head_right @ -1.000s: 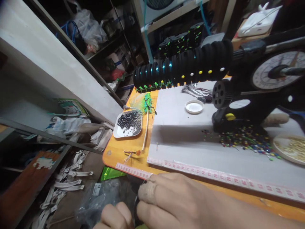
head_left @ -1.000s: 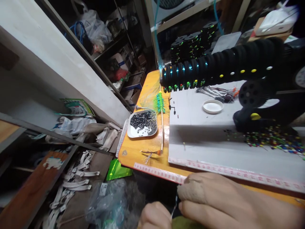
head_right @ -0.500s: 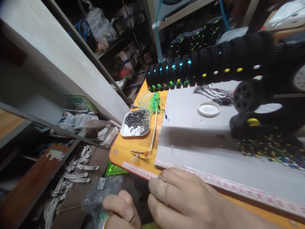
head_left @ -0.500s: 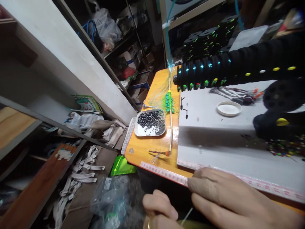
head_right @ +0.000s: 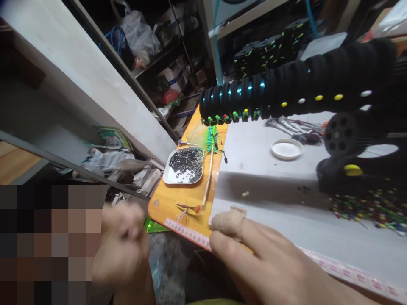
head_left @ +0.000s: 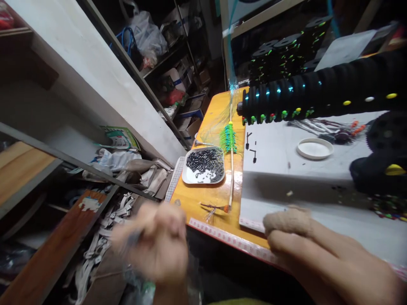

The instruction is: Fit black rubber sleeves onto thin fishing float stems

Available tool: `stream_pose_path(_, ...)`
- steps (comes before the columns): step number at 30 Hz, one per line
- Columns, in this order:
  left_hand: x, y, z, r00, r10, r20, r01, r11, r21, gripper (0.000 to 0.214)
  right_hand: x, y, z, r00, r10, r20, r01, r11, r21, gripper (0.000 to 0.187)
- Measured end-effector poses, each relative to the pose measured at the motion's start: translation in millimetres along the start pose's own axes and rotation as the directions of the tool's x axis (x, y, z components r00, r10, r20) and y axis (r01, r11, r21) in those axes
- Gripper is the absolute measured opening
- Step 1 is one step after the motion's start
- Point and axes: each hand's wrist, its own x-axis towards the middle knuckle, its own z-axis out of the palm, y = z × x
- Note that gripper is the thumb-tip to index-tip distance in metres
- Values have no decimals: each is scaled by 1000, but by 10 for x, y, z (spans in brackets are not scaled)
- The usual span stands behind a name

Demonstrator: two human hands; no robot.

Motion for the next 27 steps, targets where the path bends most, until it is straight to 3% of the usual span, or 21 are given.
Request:
stream_pose_path(1, 223, -25, 13, 992, 102, -76, -91, 986, 141, 34, 23, -16, -10, 1000, 2, 15, -2, 1000, 7, 29)
stream_pose_path(2, 441, -57, 39, 992, 123, -40, -112, 973, 204, 28, 50, -36, -15, 1000, 9, 21, -9, 1000, 8, 24)
stream_pose_path(5, 965, -159, 144, 979, 88, 185, -148, 929, 340, 10, 131, -87, -12, 999, 44, -7, -44, 999, 2, 14)
stream_pose_path(9, 1211, -212, 229, 906, -11, 423, -214, 850, 481, 12, 193, -90, -22, 999, 33, -34, -34, 999, -9, 15)
stream_pose_path(12, 1191, -198, 240, 861, -60, 505, -257, 806, 534, 14, 204, -78, -39, 997, 46, -66, -47, 999, -9, 16)
stream_pose_path(15, 1163, -192, 245, 852, -67, 520, -273, 790, 549, 20, 205, -82, -49, 996, 56, -75, -56, 998, 12, 15)
stream_pose_path(18, 1165, -198, 243, 889, -14, 458, -256, 814, 521, 12, 207, -97, -47, 995, 64, -77, -61, 998, 35, 14)
stream_pose_path(22, 1057, -127, 187, 960, 89, 266, -200, 882, 426, 7, 212, -115, -39, 993, 82, -85, -78, 996, 54, 16)
stream_pose_path(25, 747, 20, 197, 985, 93, 148, -133, 947, 293, 6, 207, -120, -24, 991, 92, -93, -88, 995, 55, 15)
stream_pose_path(27, 478, 110, 282, 988, 65, 137, -88, 981, 172, 15, 198, -120, -9, 990, 104, -92, -99, 994, 53, 15)
